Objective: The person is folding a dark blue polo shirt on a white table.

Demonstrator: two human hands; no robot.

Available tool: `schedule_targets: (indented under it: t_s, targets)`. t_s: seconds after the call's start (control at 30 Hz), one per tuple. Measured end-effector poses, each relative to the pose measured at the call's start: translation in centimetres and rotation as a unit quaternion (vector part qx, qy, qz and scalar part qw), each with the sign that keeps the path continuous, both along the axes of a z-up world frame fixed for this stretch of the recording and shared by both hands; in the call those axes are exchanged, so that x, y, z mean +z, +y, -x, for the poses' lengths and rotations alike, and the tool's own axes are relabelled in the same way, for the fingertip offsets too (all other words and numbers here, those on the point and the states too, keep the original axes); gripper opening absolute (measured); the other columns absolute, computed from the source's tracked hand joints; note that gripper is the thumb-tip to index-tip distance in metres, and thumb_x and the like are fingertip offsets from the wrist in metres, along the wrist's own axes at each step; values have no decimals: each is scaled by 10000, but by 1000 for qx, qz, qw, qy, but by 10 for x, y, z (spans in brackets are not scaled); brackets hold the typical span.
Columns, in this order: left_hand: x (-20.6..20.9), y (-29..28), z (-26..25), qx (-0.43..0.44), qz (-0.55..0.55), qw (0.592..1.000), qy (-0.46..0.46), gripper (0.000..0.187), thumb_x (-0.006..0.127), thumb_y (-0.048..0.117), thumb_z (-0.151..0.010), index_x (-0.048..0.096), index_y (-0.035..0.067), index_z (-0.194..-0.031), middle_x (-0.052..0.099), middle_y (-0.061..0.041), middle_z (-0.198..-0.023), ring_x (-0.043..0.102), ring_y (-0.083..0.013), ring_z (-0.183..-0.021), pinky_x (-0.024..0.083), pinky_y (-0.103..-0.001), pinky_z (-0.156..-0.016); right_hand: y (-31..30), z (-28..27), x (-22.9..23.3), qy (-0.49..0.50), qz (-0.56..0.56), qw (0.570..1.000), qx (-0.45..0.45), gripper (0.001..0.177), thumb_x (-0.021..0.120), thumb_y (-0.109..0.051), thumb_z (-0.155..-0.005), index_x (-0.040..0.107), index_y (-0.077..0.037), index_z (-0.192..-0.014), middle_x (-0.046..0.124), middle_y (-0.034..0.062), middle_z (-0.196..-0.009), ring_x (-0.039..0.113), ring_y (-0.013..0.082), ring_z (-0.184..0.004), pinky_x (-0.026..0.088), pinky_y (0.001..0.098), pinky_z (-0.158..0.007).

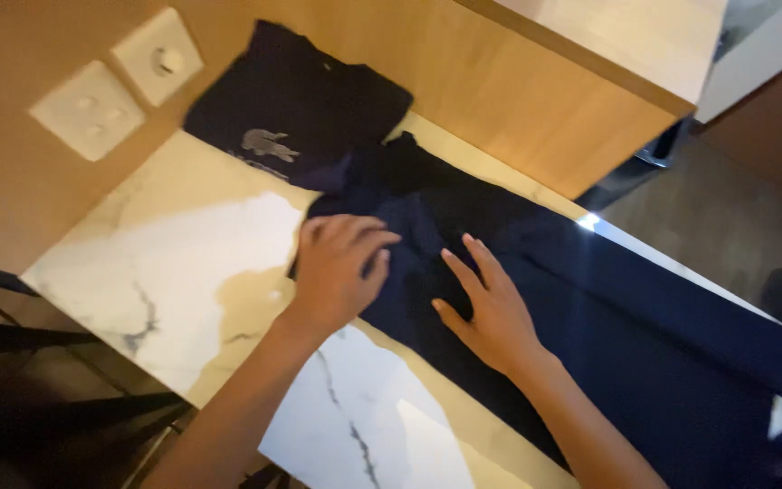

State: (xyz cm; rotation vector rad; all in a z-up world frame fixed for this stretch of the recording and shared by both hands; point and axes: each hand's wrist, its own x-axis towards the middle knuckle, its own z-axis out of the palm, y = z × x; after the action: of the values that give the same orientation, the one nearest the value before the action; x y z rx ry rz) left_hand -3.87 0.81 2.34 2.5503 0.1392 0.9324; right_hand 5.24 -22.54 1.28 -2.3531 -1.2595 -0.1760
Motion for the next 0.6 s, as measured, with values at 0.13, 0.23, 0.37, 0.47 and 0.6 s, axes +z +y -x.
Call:
schedule_targets:
  t_s: [0.13, 0.23, 0.37, 0.47, 0.6]
  targets:
    - [-23, -36, -39, -172, -29, 984, 48, 302, 688, 181, -921, 699, 188, -1222, 643, -50, -1343, 563, -239, -1293, 366, -489, -1087, -9, -18, -9, 52, -7, 998, -17, 714, 748, -335, -877, 494, -87, -1497, 381, 241, -1599, 382, 419, -1477, 356, 463, -1171]
    - [-43, -41, -60, -204, -49, 975, 71, 518, 628, 263, -961, 591, 161, -1468, 535, -124, -1527, 464, -304, -1420, 345, -534, -1140, -20, -36, -28, -3, 36, 998, -47, 809, 703, -394, -901, 380, 10, -1523, 348, 280, -1595, 341, 436, -1476, 299, 508, -1177]
    - [-45, -30, -54, -114, -111, 975, 154, 674, 568, 469, -990, 463, 71, -1523, 409, -172, -1591, 348, -341, -1481, 252, -586, -1161, -25, -42, -36, 22, 61, 998, -17, 805, 602, -467, -993, 315, 9, -1575, 307, 272, -1621, 269, 440, -1519, 268, 504, -1210]
    - [-42, -28, -44, -89, -130, 974, 163, 673, 555, 482, -997, 467, 71, -1523, 400, -162, -1602, 339, -323, -1494, 244, -588, -1174, -28, -38, -30, 32, 55, 998, 12, 799, 578, -485, -999, 311, -9, -1583, 277, 262, -1644, 228, 430, -1539, 235, 507, -1221]
    - [-44, -35, -21, -33, -144, 977, 157, 641, 577, 450, -993, 480, 77, -1506, 400, -161, -1617, 332, -316, -1518, 253, -574, -1199, -51, -20, -10, 49, 60, 993, 86, 817, 585, -499, -977, 289, -63, -1602, 221, 270, -1660, 173, 425, -1540, 191, 506, -1207]
